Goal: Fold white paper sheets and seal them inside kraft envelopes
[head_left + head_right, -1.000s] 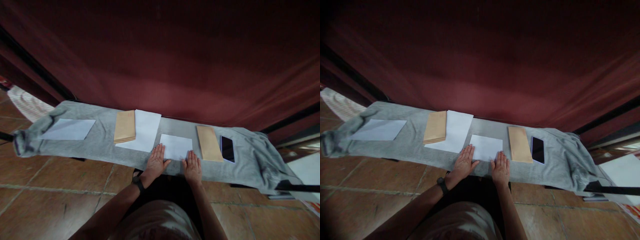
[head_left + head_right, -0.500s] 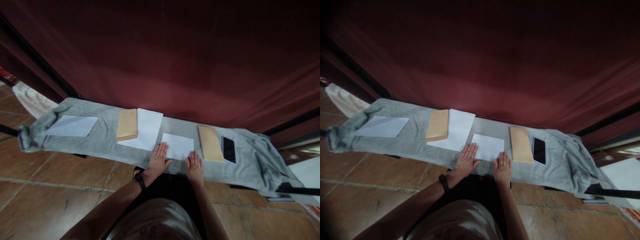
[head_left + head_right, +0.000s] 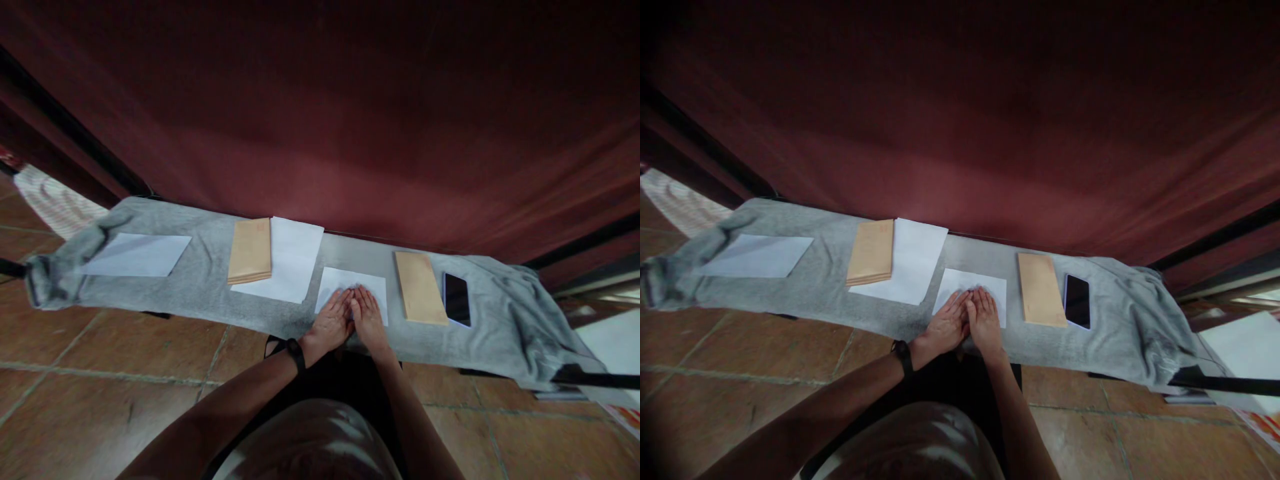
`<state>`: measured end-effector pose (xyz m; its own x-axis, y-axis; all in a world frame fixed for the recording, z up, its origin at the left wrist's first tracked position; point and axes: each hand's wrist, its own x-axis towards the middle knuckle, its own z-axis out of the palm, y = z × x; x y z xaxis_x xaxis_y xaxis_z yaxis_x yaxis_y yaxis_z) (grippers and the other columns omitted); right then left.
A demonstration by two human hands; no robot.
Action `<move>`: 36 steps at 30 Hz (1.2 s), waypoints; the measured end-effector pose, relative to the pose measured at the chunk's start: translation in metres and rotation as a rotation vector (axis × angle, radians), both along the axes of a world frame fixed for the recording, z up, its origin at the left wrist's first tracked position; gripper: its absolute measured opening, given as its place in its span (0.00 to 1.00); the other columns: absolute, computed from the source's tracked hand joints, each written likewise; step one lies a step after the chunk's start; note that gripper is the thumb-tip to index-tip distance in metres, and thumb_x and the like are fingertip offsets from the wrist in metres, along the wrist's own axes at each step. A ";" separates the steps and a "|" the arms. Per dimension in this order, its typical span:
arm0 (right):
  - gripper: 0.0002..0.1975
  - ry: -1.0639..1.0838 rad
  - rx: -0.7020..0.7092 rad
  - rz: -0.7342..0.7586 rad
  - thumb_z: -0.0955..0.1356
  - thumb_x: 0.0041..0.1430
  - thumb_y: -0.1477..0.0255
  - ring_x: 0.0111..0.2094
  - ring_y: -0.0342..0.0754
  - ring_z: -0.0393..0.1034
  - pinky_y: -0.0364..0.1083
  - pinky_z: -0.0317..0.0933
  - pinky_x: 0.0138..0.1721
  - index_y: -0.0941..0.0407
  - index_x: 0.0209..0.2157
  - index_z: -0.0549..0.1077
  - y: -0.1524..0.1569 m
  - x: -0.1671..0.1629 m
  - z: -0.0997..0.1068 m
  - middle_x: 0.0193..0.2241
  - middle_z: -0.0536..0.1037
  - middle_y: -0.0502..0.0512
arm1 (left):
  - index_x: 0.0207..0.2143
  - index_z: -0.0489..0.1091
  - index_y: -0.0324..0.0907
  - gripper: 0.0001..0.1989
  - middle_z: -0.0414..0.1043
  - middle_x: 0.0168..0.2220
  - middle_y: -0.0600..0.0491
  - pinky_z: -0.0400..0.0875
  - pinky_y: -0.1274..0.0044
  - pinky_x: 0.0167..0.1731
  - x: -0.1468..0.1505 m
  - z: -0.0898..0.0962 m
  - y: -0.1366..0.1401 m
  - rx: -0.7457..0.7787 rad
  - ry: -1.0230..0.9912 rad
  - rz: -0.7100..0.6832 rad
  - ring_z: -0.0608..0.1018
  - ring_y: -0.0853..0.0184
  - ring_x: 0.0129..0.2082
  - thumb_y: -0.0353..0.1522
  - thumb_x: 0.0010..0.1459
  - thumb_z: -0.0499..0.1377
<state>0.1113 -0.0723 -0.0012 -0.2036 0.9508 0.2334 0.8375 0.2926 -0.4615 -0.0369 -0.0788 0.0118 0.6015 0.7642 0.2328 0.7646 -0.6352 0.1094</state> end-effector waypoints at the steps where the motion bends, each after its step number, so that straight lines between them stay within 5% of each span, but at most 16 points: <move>1: 0.28 -0.016 0.001 0.009 0.49 0.74 0.64 0.68 0.51 0.52 0.58 0.48 0.67 0.60 0.64 0.64 0.002 0.000 -0.001 0.65 0.64 0.63 | 0.68 0.50 0.30 0.32 0.53 0.69 0.37 0.44 0.58 0.69 0.001 -0.001 0.001 0.002 0.001 -0.007 0.54 0.57 0.70 0.36 0.66 0.50; 7: 0.27 -0.128 0.019 -0.003 0.50 0.74 0.66 0.68 0.52 0.51 0.57 0.46 0.67 0.61 0.64 0.64 0.009 0.002 -0.003 0.66 0.62 0.63 | 0.66 0.54 0.26 0.30 0.56 0.67 0.33 0.45 0.59 0.69 0.000 -0.003 0.004 -0.009 0.006 -0.024 0.54 0.53 0.70 0.35 0.66 0.49; 17: 0.26 -0.227 0.045 -0.027 0.51 0.74 0.67 0.70 0.53 0.47 0.60 0.44 0.67 0.58 0.67 0.59 0.010 -0.002 -0.001 0.68 0.57 0.62 | 0.67 0.54 0.33 0.28 0.54 0.69 0.40 0.48 0.62 0.68 -0.004 -0.002 0.014 -0.091 -0.059 0.011 0.55 0.59 0.70 0.32 0.67 0.47; 36: 0.27 -0.271 0.090 -0.262 0.56 0.73 0.64 0.68 0.59 0.52 0.61 0.46 0.65 0.60 0.67 0.58 0.019 -0.002 -0.018 0.67 0.57 0.66 | 0.68 0.52 0.31 0.29 0.47 0.71 0.43 0.41 0.65 0.70 -0.004 -0.017 0.049 -0.125 0.013 0.290 0.48 0.61 0.71 0.34 0.68 0.42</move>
<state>0.1090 -0.0538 -0.0196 -0.0226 0.9570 0.2891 0.9773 0.0822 -0.1955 -0.0409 -0.0301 -0.0051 0.3569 0.9263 0.1203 0.9135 -0.3731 0.1623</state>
